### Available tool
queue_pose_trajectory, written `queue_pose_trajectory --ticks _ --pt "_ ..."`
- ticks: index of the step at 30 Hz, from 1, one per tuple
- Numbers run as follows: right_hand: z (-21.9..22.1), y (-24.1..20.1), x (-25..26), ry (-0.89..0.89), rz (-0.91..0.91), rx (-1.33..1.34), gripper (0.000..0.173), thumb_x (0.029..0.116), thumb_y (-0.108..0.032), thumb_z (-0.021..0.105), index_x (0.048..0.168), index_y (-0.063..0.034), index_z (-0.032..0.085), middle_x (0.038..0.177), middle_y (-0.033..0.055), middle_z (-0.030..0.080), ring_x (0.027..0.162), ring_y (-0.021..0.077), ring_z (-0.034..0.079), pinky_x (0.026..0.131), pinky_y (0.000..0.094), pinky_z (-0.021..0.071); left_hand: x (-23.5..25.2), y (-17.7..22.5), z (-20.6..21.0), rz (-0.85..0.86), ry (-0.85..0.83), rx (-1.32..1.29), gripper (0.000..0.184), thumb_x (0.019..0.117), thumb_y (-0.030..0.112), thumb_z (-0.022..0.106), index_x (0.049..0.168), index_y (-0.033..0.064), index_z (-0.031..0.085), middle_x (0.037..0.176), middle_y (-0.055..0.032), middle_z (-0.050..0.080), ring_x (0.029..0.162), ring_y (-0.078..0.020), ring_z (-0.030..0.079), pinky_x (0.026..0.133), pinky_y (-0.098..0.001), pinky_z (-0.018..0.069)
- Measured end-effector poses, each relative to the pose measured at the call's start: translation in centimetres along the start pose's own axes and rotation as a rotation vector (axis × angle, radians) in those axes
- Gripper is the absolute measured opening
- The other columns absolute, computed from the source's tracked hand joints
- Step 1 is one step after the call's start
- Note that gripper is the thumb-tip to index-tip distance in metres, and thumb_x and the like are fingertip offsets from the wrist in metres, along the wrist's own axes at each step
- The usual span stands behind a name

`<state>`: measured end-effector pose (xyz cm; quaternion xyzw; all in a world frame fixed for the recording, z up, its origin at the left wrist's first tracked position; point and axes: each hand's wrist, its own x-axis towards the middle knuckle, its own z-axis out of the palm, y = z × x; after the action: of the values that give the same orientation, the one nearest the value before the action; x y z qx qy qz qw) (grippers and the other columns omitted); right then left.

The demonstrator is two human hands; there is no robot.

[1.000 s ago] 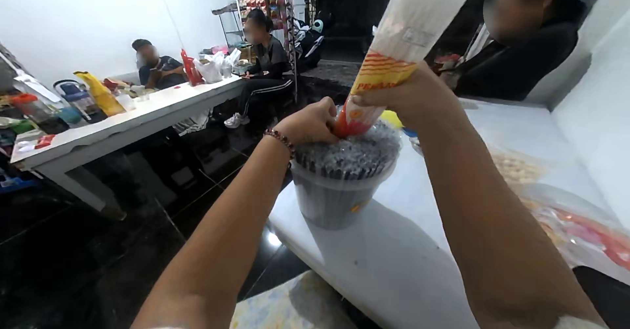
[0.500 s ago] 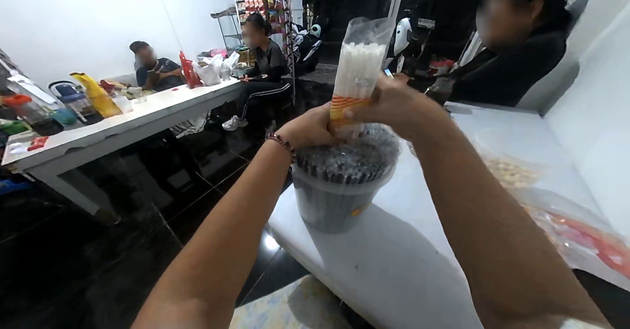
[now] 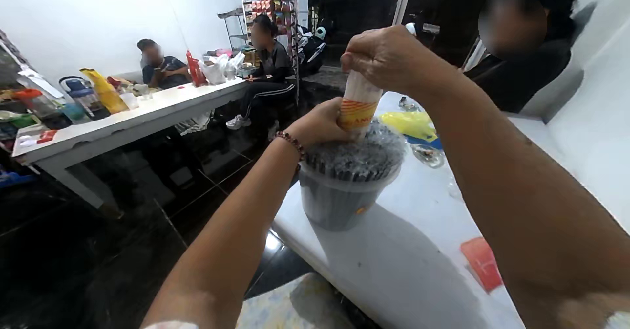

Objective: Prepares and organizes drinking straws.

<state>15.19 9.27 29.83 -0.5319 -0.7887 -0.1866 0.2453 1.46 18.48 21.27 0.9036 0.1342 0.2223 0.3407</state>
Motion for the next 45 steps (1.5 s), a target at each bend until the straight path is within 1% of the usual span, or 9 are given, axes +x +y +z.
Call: queue_pose_trajectory --ticks 5,8,11,17,24,30,33,38,45 --pt "1.5 0.7 -0.5 0.057 -0.002 0.030 0.025 0.1034 -0.012 0.055 0.094 0.0048 0.071 0.090 0.0185 0.070 0.083 0.0251 0.065 0.079 0.0428 0.0481 -3.3 3.3 -1.2 0.065 0.312 0.064 0.046 0.0933 0.003 0.069 0.135 -0.0055 0.053 0.118 -0.0206 0.067 0.100 -0.0219 0.071 0.088 -0.0351 0.0584" --pt "2.5 0.8 -0.8 0.068 -0.006 0.057 0.025 0.1025 -0.013 0.057 0.091 0.0036 0.072 0.088 0.0166 0.070 0.081 0.0232 0.065 0.078 0.0415 0.0485 -5.9 1.5 -0.1 0.184 0.697 0.015 0.035 0.0990 0.009 0.060 0.130 -0.0064 0.056 0.117 -0.0189 0.068 0.098 -0.0170 0.070 0.086 -0.0316 0.0582" --pt "3.8 0.7 -1.1 0.051 -0.011 0.077 0.026 0.1022 -0.012 0.056 0.087 0.0034 0.071 0.083 0.0156 0.068 0.077 0.0226 0.063 0.074 0.0412 0.0474 -8.1 -2.5 3.0 0.028 0.954 -0.141 0.037 0.1055 0.016 0.050 0.133 -0.0082 0.052 0.123 -0.0222 0.064 0.107 -0.0226 0.067 0.094 -0.0374 0.0562" --pt "5.7 0.5 -1.9 -0.037 -0.033 0.098 0.026 0.1026 -0.010 0.056 0.088 0.0062 0.071 0.084 0.0194 0.069 0.080 0.0297 0.066 0.077 0.0466 0.0494 -10.6 -10.3 11.2 -0.317 0.922 -0.403 0.047 0.1113 0.024 0.032 0.146 -0.0063 0.039 0.137 -0.0267 0.054 0.121 -0.0302 0.059 0.102 -0.0455 0.0493" --pt "8.2 1.4 -3.4 -0.151 -0.001 0.153 0.025 0.1013 -0.008 0.058 0.083 0.0044 0.070 0.080 0.0169 0.068 0.077 0.0278 0.065 0.075 0.0460 0.0490 -11.2 -12.2 15.5 -0.298 0.848 -0.375 0.052 0.1089 0.018 0.026 0.145 -0.0182 0.034 0.139 -0.0356 0.050 0.130 -0.0338 0.053 0.110 -0.0406 0.0424" --pt "8.5 1.6 -3.8 -0.158 -0.015 0.160 0.027 0.1019 -0.010 0.058 0.081 0.0044 0.068 0.078 0.0153 0.066 0.073 0.0257 0.063 0.072 0.0437 0.0479 -11.6 -11.9 15.2 -0.326 0.712 -0.340 0.055 0.1115 0.025 0.020 0.149 -0.0120 0.036 0.135 -0.0303 0.057 0.129 -0.0293 0.056 0.111 -0.0417 0.0426" --pt "6.5 1.0 -3.8 -0.169 0.122 0.250 0.033 0.1081 -0.019 0.050 0.104 0.0038 0.074 0.100 0.0188 0.072 0.095 0.0285 0.068 0.089 0.0491 0.0502 -11.7 -12.0 15.2 -0.314 0.703 -0.311 0.056 0.1111 0.028 0.021 0.147 -0.0111 0.039 0.127 -0.0282 0.061 0.123 -0.0285 0.060 0.108 -0.0418 0.0455" --pt "3.7 0.7 -4.7 0.025 0.180 0.257 0.049 0.1115 -0.033 0.034 0.130 -0.0033 0.068 0.133 0.0144 0.067 0.126 0.0225 0.062 0.111 0.0416 0.0442 -11.7 -12.2 15.3 -0.307 0.709 -0.302 0.055 0.1110 0.027 0.023 0.146 -0.0108 0.041 0.127 -0.0281 0.062 0.121 -0.0291 0.061 0.107 -0.0429 0.0460" --pt "5.7 0.2 -7.0 -0.225 0.066 0.143 0.056 0.1104 -0.036 0.030 0.143 0.0008 0.058 0.149 0.0198 0.055 0.141 0.0341 0.050 0.118 0.0497 0.0365 -11.7 -12.2 15.3 -0.331 0.690 -0.326 0.055 0.1106 0.028 0.023 0.147 -0.0103 0.040 0.124 -0.0288 0.063 0.119 -0.0317 0.062 0.104 -0.0448 0.0475"
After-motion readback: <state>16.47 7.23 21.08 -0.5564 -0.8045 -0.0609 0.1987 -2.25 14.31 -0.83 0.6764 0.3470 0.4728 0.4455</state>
